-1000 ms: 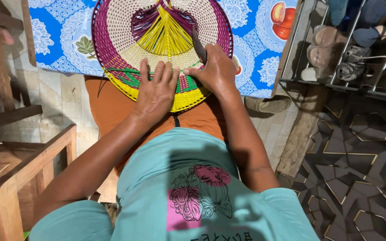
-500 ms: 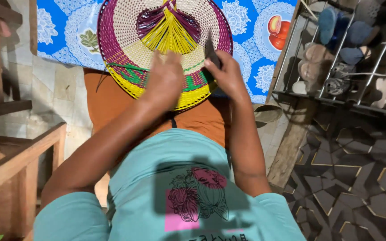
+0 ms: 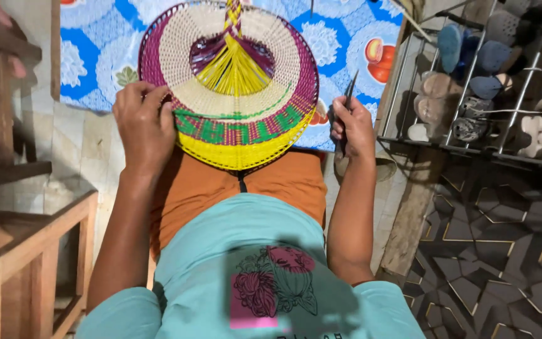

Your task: Weaving a colorful hand fan using thin strands of material and a small metal tool to thread them through the frame.

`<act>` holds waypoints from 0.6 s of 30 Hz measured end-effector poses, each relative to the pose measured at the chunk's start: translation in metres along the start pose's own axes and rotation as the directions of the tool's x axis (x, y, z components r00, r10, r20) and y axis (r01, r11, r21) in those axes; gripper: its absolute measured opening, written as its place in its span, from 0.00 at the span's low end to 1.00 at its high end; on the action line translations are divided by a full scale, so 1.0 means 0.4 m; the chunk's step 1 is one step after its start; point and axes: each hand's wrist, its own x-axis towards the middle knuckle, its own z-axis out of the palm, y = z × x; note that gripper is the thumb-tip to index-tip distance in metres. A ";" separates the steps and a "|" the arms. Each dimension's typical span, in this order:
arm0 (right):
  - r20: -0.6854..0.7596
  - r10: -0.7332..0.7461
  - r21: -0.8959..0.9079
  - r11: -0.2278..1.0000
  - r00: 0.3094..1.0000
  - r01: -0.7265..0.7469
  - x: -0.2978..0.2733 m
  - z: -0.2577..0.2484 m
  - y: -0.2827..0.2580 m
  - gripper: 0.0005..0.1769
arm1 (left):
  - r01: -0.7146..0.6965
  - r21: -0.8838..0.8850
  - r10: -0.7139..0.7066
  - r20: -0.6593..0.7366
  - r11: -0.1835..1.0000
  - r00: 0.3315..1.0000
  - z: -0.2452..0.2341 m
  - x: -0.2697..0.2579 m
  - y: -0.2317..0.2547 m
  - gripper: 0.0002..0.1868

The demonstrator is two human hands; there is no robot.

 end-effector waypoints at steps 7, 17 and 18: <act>-0.083 -0.096 -0.079 0.993 0.992 0.089 0.010 0.002 0.026 0.04 | -0.011 -0.088 0.007 -0.046 0.996 0.999 -0.019 0.045 -0.030 0.09; -0.031 -0.044 -0.200 0.979 0.999 0.037 -0.004 0.019 -0.015 0.05 | 0.005 -0.106 -0.025 -0.189 0.994 0.982 -0.011 0.114 -0.096 0.10; -0.031 -0.044 -0.206 0.978 0.999 0.037 -0.004 0.020 -0.016 0.05 | 0.000 0.001 0.000 -0.204 1.000 0.979 -0.003 0.118 -0.113 0.11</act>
